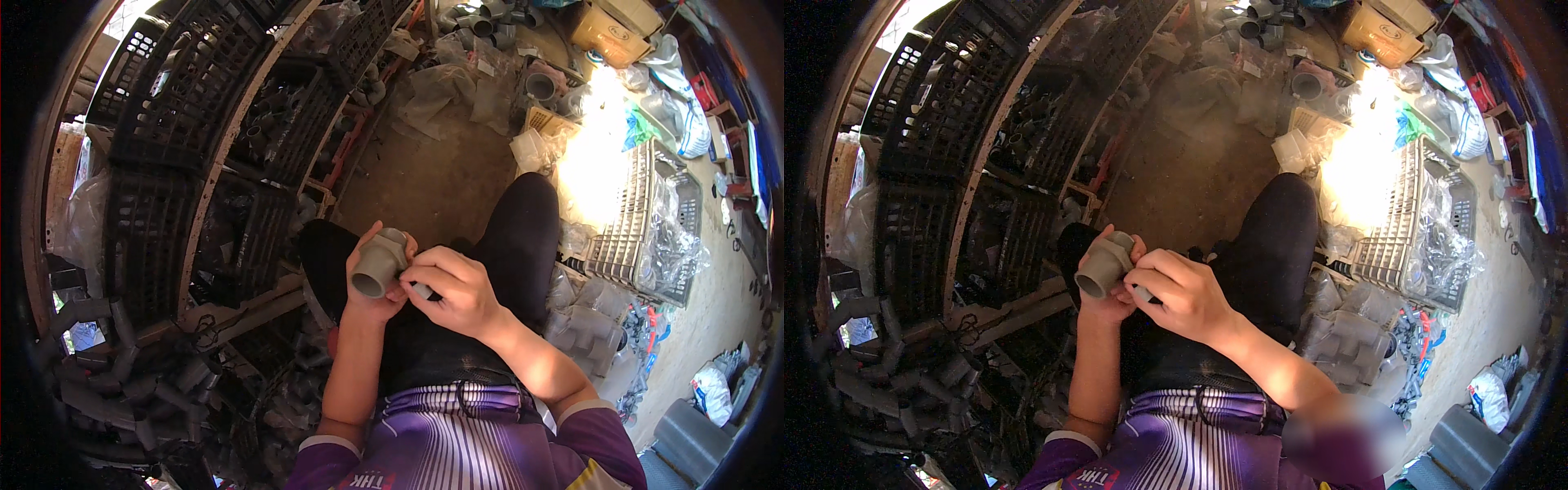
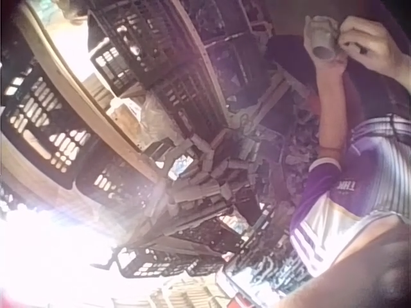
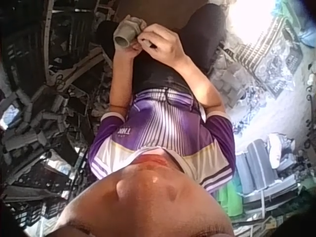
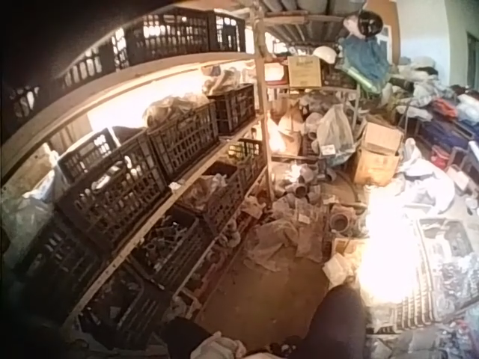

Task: Applying black sealant tape to a plastic PVC plumbing fitting.

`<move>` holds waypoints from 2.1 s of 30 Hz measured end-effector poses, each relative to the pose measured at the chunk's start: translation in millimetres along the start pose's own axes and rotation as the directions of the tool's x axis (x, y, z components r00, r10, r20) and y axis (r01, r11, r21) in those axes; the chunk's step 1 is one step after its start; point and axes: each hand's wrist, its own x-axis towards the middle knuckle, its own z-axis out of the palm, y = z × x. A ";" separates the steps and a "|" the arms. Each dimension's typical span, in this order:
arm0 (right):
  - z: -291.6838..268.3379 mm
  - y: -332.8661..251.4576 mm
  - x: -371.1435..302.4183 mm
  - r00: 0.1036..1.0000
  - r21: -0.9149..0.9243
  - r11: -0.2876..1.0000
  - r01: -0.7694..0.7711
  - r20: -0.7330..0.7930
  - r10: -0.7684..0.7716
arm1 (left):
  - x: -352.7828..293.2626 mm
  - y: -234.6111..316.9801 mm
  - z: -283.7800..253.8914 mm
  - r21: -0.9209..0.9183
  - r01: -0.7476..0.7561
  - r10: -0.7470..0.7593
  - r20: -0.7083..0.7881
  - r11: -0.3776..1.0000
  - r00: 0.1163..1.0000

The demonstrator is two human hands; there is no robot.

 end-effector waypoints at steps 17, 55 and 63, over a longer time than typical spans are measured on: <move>-13.2 -3.3 35.2 0.996 0.027 0.996 -0.089 0.013 0.089 | -3.9 -6.0 13.5 0.667 -0.230 0.509 -0.259 0.709 0.821; -19.0 32.2 19.1 0.903 0.260 0.879 -0.399 -0.053 0.426 | -4.0 7.6 22.2 0.658 -0.260 0.547 -0.276 0.706 0.790; -26.8 11.0 21.5 0.895 0.390 0.851 -0.352 -0.126 0.428 | -3.4 1.5 12.0 0.635 -0.328 0.511 -0.125 0.699 0.850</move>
